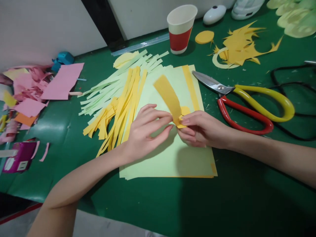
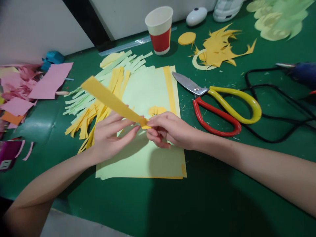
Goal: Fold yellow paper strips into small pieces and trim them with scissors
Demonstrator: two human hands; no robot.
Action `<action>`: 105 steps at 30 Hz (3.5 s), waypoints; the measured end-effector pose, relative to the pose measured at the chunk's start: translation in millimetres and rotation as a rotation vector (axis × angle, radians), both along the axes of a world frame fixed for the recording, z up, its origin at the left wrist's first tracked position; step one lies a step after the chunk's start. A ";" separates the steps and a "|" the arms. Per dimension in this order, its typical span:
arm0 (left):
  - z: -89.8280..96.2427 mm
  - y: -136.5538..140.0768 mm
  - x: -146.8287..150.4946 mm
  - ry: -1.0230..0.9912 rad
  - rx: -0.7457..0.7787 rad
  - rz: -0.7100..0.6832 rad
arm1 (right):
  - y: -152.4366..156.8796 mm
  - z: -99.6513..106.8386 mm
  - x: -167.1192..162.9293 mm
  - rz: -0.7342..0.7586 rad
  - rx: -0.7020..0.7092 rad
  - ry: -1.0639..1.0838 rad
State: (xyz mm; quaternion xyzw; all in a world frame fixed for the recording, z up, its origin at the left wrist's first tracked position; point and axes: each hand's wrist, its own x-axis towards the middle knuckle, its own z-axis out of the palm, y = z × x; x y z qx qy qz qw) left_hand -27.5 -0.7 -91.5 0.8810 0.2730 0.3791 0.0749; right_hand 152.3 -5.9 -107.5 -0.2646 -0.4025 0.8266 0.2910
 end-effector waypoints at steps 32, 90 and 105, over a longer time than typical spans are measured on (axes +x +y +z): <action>1.5 -0.8 -3.2 0.055 0.007 -0.054 | 2.5 -0.3 0.4 0.275 -0.255 0.205; 10.3 -3.2 -2.0 -0.068 -0.966 -0.217 | -11.0 7.8 -2.8 -0.172 0.425 -0.241; -0.8 -5.7 2.8 -0.295 -0.651 -0.021 | -11.3 6.3 -1.4 -0.258 0.510 -0.359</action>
